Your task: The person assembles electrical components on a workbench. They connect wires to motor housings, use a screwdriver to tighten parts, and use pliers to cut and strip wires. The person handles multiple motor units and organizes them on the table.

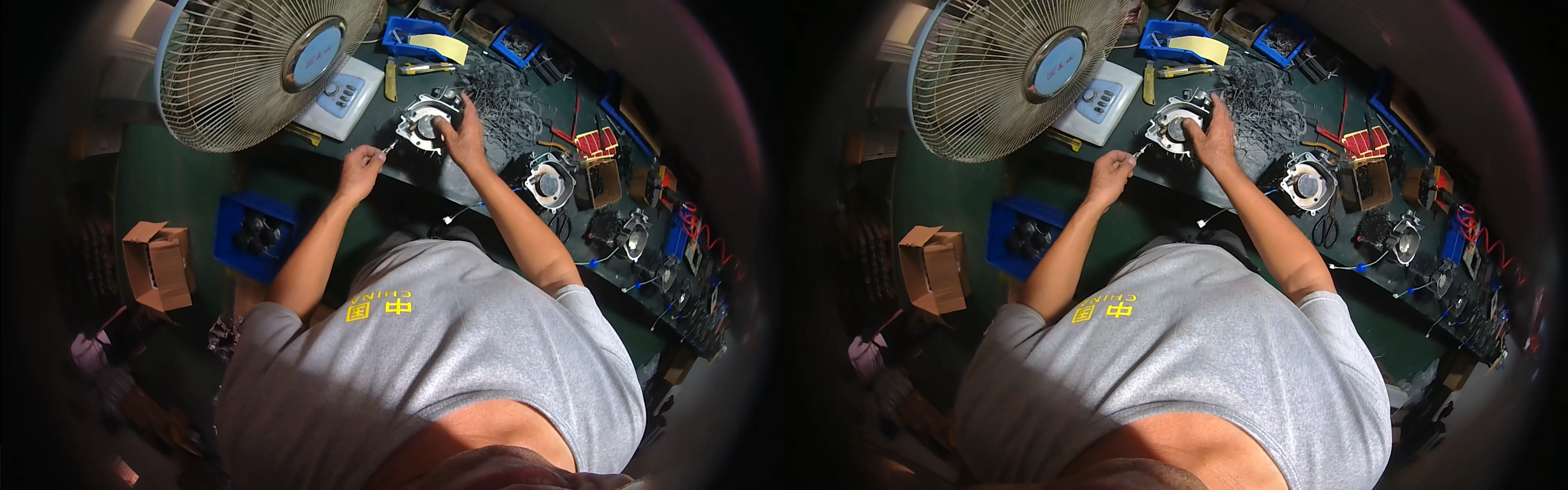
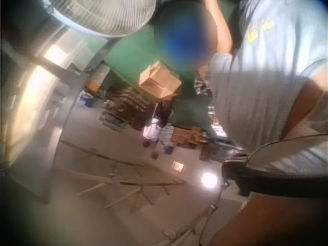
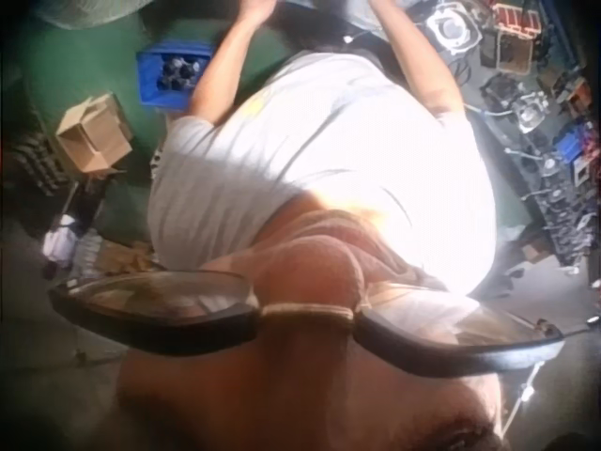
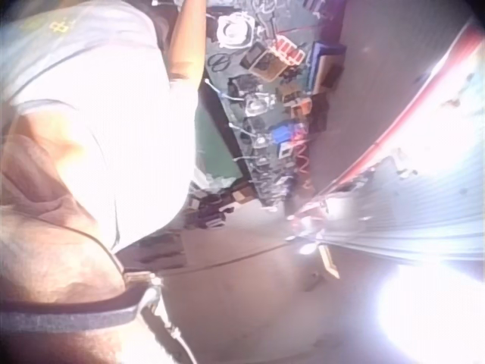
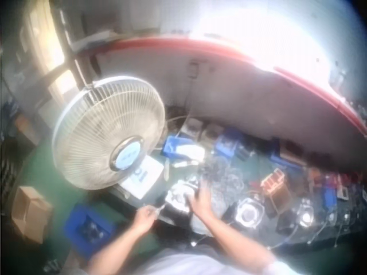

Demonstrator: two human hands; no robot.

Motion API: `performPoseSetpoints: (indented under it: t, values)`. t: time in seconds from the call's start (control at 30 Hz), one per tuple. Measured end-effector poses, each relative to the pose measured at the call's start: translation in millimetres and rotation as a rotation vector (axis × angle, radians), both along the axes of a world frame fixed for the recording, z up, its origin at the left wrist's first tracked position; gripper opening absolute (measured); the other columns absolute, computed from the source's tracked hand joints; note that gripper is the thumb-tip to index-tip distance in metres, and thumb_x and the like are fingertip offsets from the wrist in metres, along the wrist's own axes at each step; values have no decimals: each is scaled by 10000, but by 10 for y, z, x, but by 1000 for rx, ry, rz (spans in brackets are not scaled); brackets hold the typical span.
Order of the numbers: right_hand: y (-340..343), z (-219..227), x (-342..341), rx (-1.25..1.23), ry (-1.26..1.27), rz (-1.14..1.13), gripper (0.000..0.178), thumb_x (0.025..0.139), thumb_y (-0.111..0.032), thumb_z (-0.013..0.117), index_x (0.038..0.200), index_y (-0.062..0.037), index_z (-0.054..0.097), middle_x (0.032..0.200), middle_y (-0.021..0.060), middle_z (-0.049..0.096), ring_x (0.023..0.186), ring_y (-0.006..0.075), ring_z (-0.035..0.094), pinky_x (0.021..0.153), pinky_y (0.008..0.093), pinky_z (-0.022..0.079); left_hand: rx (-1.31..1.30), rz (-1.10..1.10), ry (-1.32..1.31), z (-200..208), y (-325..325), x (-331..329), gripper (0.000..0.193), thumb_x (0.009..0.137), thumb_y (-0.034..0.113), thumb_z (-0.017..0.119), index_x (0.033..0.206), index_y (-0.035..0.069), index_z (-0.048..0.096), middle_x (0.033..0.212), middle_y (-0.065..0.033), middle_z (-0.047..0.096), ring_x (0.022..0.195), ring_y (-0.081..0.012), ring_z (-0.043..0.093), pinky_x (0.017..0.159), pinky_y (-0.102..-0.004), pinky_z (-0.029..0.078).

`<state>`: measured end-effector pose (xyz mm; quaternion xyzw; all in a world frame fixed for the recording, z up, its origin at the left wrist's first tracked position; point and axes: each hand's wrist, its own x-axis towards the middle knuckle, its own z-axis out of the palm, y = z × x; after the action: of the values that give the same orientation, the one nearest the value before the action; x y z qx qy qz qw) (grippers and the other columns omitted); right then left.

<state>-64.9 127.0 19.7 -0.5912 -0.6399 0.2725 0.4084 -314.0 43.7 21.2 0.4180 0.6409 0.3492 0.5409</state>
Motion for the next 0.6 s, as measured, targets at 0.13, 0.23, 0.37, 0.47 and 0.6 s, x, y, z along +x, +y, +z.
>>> performPoseSetpoints:
  t: [0.13,0.23,0.37,0.47,0.6]
  values:
    - [17,-102,-31,-31,130,79,769,924,-207,756,1533,-7,333,1346,266,597,1206,354,633,1037,404,493,140,-51,38,-229,144,25,151,986,161,677,1029,16,684,754,21,607,597,-40,476,533,-222,381]
    - [24,-51,5,-51,117,83,763,922,-213,758,1526,-11,338,1344,271,594,1215,364,627,1042,409,488,119,-71,29,-226,235,62,152,985,161,680,1029,15,686,752,22,605,594,-38,472,529,-223,379]
    - [-3,24,2,-71,117,98,772,923,-217,756,1530,-18,323,1346,280,587,1225,396,620,1045,428,485,-2,-67,-31,-74,222,62,142,991,177,683,1013,36,685,733,30,589,575,-31,468,484,-217,367]
    - [-1,-22,8,-58,104,96,784,924,-217,753,1537,-21,307,1364,284,567,1229,420,612,1046,442,483,-27,-73,-47,-57,236,62,139,995,190,684,1001,52,682,727,36,579,563,-27,465,452,-209,352]
    - [2,-6,14,-75,119,103,785,923,-213,754,1539,-20,307,1381,285,550,1235,419,607,1050,441,480,-115,-67,-142,-9,285,91,142,993,203,692,985,63,671,736,41,573,559,-28,461,454,-200,350]
